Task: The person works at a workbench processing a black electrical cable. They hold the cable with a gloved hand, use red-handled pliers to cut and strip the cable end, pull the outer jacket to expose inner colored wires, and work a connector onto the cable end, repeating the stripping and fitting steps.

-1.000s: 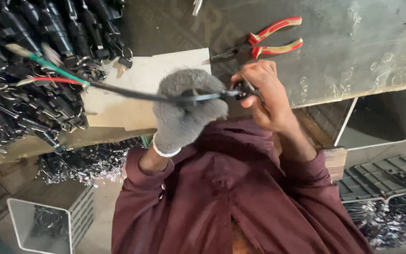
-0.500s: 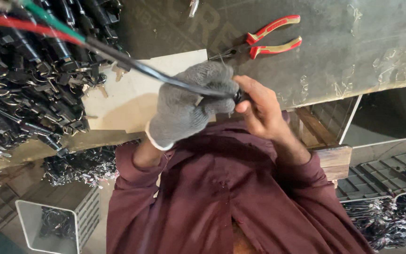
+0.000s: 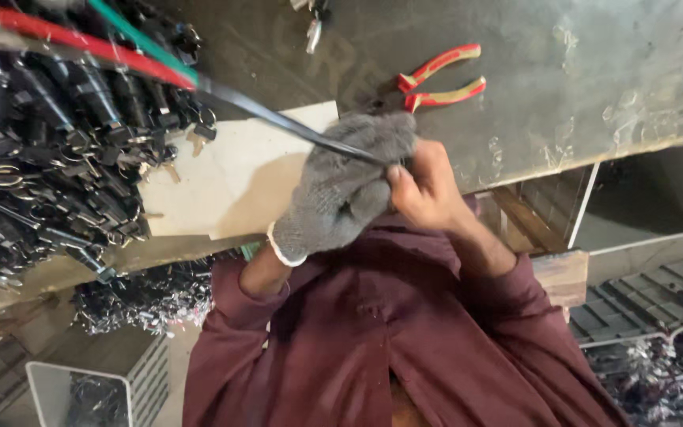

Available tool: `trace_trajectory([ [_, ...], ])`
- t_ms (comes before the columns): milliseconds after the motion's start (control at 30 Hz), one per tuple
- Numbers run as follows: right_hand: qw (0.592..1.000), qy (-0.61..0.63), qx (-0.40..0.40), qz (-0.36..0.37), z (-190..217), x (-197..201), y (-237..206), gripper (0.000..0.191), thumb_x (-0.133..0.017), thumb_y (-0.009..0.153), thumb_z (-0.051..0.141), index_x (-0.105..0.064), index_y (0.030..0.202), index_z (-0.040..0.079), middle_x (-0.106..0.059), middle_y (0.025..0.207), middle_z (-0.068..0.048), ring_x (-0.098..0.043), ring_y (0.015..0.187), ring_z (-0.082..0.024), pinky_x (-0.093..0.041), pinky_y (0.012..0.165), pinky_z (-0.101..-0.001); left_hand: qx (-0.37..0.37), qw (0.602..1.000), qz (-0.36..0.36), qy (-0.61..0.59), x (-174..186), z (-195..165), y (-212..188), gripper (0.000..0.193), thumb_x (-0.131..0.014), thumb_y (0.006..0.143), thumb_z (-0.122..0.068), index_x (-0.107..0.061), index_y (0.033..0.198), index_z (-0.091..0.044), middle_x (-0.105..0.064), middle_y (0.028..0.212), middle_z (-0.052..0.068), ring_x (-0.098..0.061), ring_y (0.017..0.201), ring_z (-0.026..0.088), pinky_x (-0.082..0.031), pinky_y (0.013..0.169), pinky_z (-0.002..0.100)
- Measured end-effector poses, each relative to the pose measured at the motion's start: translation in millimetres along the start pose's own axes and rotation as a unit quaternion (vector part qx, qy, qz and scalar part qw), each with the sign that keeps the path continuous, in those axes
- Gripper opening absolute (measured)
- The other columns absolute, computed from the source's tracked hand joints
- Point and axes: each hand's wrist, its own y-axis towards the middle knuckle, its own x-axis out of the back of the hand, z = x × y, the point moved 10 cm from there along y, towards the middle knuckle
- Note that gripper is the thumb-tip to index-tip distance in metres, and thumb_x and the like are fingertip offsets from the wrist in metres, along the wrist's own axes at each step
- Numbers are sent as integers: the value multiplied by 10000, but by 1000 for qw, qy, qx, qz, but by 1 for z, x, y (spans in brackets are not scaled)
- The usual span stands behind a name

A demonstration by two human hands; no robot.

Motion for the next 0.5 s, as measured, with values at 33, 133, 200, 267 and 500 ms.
trace_trajectory([
  [33,999,-12,-36,-8,-7,2,1,375,-485,1026,208,-616,1245,-66,-653,1130,-84,-564,1039,-116,-480,947,-270,21,1000,-5,8,1,3,1,352,-714,1020,-166,-652,1355,-73,-629,1459,76,-602,1331,322,-451,1172,422],
  [133,987,10,-126,94,-24,-11,0,308,-542,983,252,-618,1005,-45,-567,889,-66,-457,770,-98,-395,726,-235,37,999,17,-9,1,4,3,361,-760,973,-160,-683,1320,-96,-645,1445,64,-567,1349,320,-431,1181,426],
  [200,970,101,-138,171,-24,-24,-7,330,-575,962,278,-535,1059,-35,-543,934,-46,-454,745,-91,-386,674,-226,19,997,49,-60,-1,-3,4,368,-789,909,-158,-702,1262,-100,-670,1369,65,-540,1346,322,-401,1183,445],
  [267,936,249,-112,223,-15,-35,-16,611,-593,932,280,-385,1418,-27,-601,1228,-15,-559,904,-78,-473,754,-227,-6,988,72,-136,-2,-10,2,373,-815,828,-160,-722,1182,-92,-712,1234,57,-524,1333,317,-367,1186,473],
  [500,961,232,-140,51,-78,-23,-31,573,-623,1049,404,-562,1425,-23,-595,1014,-1,-539,857,-55,-448,769,-228,124,969,-81,-197,-8,34,-11,152,-655,1027,-53,-691,1175,-57,-710,1185,50,-570,1229,204,-461,1108,341],
])
